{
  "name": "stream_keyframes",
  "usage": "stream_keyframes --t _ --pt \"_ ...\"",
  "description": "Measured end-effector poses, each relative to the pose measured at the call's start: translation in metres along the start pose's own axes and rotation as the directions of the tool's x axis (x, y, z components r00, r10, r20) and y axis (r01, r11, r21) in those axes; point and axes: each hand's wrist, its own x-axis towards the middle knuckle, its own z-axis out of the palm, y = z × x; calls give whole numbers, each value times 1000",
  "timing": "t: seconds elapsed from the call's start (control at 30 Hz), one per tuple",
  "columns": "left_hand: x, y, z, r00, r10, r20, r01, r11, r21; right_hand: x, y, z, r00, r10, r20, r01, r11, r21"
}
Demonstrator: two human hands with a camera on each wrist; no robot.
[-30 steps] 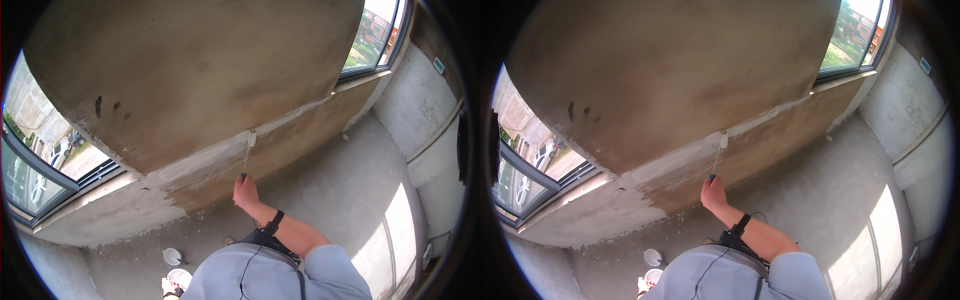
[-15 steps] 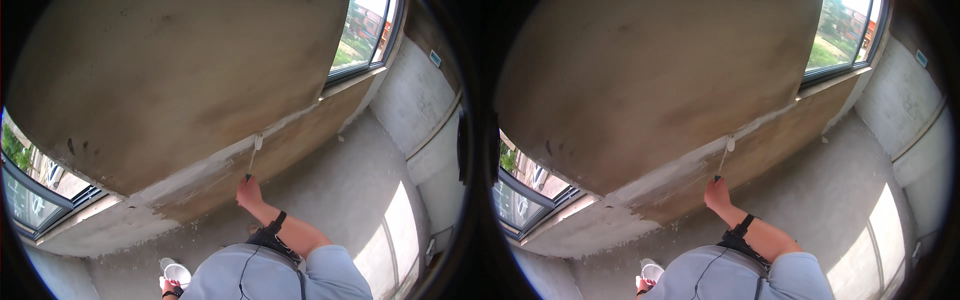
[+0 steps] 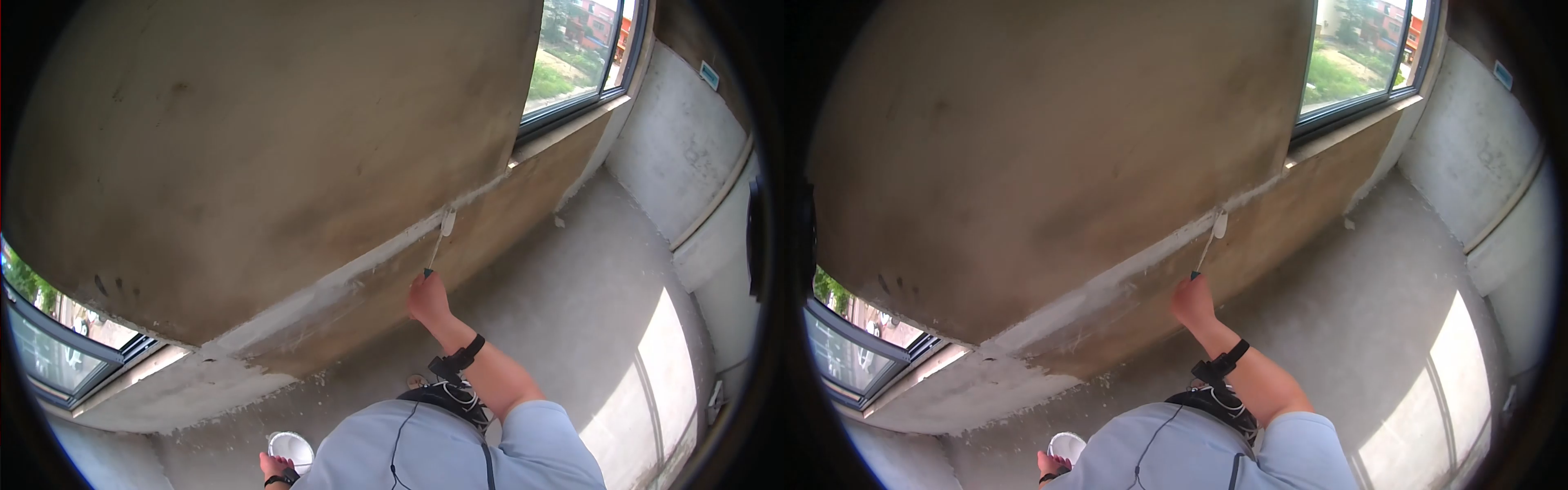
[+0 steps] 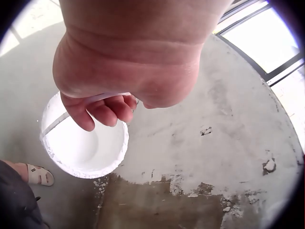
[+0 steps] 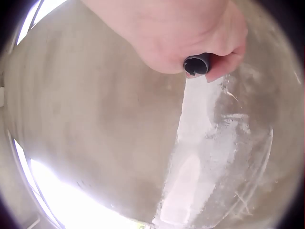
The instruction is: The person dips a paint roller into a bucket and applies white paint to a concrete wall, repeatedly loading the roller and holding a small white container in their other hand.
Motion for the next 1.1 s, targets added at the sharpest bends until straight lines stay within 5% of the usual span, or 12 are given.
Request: stream_keyframes --t 0.03,0.17,0.23,0.33,0.47,0.57,0.63,0.77,0.8,0.83,0.93,1.1 --pt "-8 -1 0 1000 12 6 -12 1000 2 7 -11 -10 967 245 -77 -227 956 186" --pt "-2 -1 -7 999 34 6 -34 999 -8 26 -9 -42 992 129 17 -130 983 126" --pt "-6 0 -8 999 29 -43 -30 999 -23 13 -64 -76 882 462 87 -452 782 430" --pt "-24 1 -8 997 18 -72 -19 1000 -20 26 -10 -44 979 204 19 -203 954 219" --pt "-14 5 -17 999 4 -43 -3 1000 29 7 -35 -33 910 412 48 -399 840 367" --pt "-9 9 -21 998 24 -55 -21 999 41 11 27 26 993 120 -4 -120 992 -35" --pt "-6 14 -25 999 10 -38 -9 999 40 2 42 50 904 -403 -142 403 915 -28" --pt "9 23 -38 996 3 93 -8 999 54 -29 12 68 963 -259 -72 261 965 21" --pt "10 28 -38 995 2 97 -8 998 60 -47 -27 47 889 -427 164 451 759 -469" --pt "3 33 -36 997 -19 78 13 996 85 -61 -55 34 789 -422 447 585 293 -756" --pt "6 46 -31 999 -44 25 43 997 70 -85 -81 41 699 -388 600 693 165 -701" --pt "32 66 -33 998 7 64 -12 997 81 -120 -89 79 687 -453 568 683 138 -717"
